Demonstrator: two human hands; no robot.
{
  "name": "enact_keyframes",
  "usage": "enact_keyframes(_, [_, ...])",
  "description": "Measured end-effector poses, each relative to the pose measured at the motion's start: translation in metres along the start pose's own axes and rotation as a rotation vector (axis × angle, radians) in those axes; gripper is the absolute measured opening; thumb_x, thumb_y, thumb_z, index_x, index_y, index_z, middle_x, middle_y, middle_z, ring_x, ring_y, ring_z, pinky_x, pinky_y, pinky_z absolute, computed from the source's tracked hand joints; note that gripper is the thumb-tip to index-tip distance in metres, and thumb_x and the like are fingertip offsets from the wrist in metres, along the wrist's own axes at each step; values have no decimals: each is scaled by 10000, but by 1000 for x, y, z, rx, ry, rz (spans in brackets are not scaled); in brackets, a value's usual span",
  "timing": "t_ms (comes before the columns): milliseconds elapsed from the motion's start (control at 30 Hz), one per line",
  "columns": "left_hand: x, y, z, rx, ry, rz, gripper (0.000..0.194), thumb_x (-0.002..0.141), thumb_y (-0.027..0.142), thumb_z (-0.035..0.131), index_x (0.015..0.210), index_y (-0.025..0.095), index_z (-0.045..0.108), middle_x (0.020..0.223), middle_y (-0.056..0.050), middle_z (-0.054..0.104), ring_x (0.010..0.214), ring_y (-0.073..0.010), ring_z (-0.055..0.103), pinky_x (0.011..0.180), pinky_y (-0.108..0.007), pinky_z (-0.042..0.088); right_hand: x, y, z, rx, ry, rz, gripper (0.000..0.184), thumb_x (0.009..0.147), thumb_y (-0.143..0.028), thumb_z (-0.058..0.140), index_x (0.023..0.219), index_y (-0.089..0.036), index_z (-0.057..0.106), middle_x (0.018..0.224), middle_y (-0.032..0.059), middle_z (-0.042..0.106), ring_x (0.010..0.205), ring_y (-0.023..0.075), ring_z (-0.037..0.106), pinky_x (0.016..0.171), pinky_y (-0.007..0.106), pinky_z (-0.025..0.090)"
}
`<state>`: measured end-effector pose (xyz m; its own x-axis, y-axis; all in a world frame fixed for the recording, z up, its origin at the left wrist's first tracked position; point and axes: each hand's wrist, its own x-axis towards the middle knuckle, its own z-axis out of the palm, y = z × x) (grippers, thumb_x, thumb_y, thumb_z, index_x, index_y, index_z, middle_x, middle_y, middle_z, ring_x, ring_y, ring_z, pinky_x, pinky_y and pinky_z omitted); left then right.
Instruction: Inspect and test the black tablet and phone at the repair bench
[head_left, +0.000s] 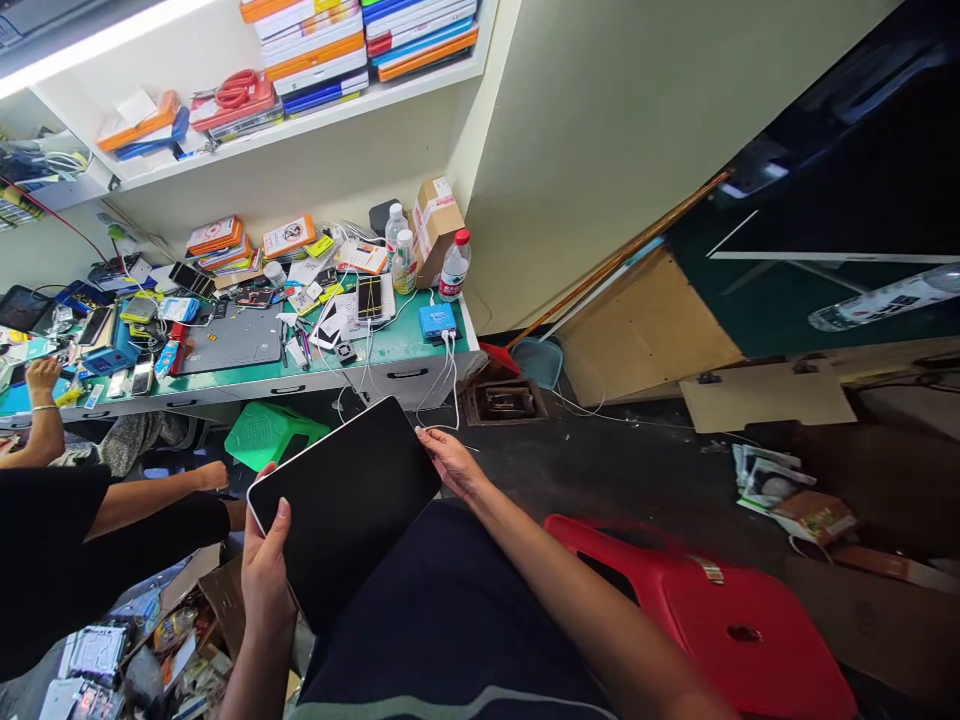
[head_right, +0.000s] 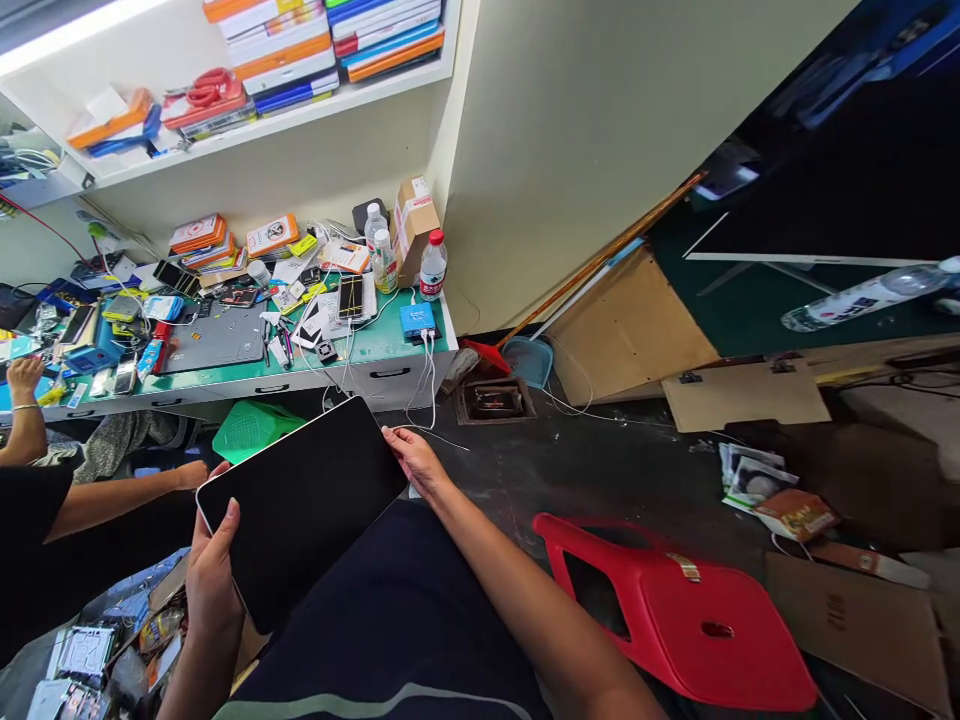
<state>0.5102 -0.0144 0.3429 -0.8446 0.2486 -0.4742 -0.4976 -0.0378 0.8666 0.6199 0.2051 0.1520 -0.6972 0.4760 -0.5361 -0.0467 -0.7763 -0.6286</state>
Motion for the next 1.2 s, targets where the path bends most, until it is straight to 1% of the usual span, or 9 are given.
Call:
enact_keyframes(100, [2,-3,-1,10,-1,20,743,836,406,857,1510,356,549,1295,-61,752,1113,-265,751,1096,-426,542,-4,4,0,34,14,19,480,614,-610,952,820,-233,739,885,19,753,912,221,674,859,329,517])
enact_keyframes(233, [6,-8,-3,32,0,40,747,850,400,848,1527,364,533,1309,-59,747,1168,-259,732,1115,-398,523,-5,13,-3,68,37,53,479,644,-639,913,863,-254,731,914,23,767,960,260,700,839,352,546])
enact_keyframes(367, [8,-10,-6,15,5,42,749,845,396,853,1523,353,538,1313,-62,745,1169,-260,732,1119,-404,521,-3,17,-5,63,76,59,482,598,-572,965,860,-254,715,907,12,764,910,239,699,799,332,545])
enact_keyframes(567, [5,-8,-4,3,15,47,729,845,382,852,1509,342,555,1295,-63,753,1187,-262,724,1125,-407,516,-2,16,-4,16,107,17,509,559,-589,986,832,-247,726,832,-7,727,815,190,649,762,305,512])
enact_keyframes(800, [6,-9,-7,-2,-4,35,723,861,381,837,1518,351,540,1327,-61,737,1158,-255,733,1115,-410,526,-2,16,-4,-5,117,-18,496,577,-582,977,838,-236,738,818,-18,715,770,165,612,740,290,479])
enact_keyframes(900, [6,-9,-7,-3,-1,39,711,865,372,835,1514,350,547,1322,-60,740,1141,-252,740,1113,-409,527,-3,15,-5,15,110,-8,450,614,-543,978,838,-232,741,799,-31,715,747,147,613,731,273,482])
enact_keyframes(967, [6,-9,-6,-10,-1,40,698,869,360,832,1509,350,554,1312,-58,745,1126,-246,746,1114,-406,525,-3,15,-5,38,92,21,403,658,-513,966,833,-226,743,812,-20,733,757,154,641,740,269,504])
enact_keyframes(1100, [6,-9,-7,-13,-17,33,685,878,353,825,1508,346,557,1292,-57,754,1132,-236,745,1120,-392,519,-3,15,-7,96,39,133,278,792,-452,884,861,-217,752,859,27,782,774,197,712,738,296,568])
enact_keyframes(1200, [6,-9,-9,-16,-34,25,716,874,363,829,1526,354,533,1302,-59,751,1152,-242,738,1118,-393,522,-1,15,-9,136,22,199,176,870,-385,818,855,-226,745,820,20,788,728,191,726,696,292,589])
